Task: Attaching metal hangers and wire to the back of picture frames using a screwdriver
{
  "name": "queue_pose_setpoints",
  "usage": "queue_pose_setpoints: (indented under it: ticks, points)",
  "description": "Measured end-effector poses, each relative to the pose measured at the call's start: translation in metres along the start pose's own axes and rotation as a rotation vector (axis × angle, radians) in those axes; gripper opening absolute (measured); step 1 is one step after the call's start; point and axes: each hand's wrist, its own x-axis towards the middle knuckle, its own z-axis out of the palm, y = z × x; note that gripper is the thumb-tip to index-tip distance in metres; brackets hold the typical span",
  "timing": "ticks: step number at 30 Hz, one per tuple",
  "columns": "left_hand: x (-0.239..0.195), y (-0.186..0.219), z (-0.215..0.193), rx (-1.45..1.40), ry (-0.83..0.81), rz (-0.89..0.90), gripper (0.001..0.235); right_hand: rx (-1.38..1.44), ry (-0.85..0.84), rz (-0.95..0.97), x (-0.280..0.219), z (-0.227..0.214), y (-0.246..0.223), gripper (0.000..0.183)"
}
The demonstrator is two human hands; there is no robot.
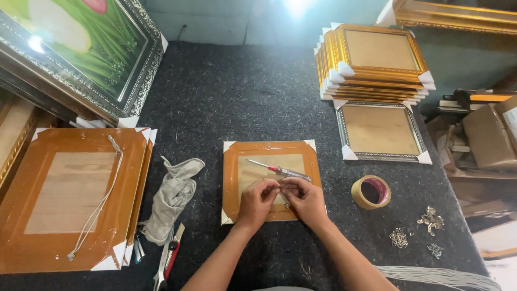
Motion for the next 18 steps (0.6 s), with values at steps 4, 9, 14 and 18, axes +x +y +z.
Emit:
queue_pose_setpoints:
  ticks: [4,9,14,18]
  points:
    - [-0.001,-0.003,0.0,-0.005,0.004,-0.024,0.005,-0.003,0.003,0.038,-0.002,-0.001,0.005,0.026]
    - [-0.001,-0.002,-0.001,-0.005,-0.032,0.014,0.006,0.003,-0.01,-0.002,-0.003,-0.001,-0.005,0.026]
    - [-0.002,-0.002,-0.002,0.001,-0.033,0.029,0.006,-0.076,-0.012,-0.042,-0.005,-0.001,0.002,0.023]
    - [-0.003,-0.001,-0.003,0.003,-0.041,0.031,0.005,-0.127,-0.023,-0.084,-0.004,0.0,0.019,0.02]
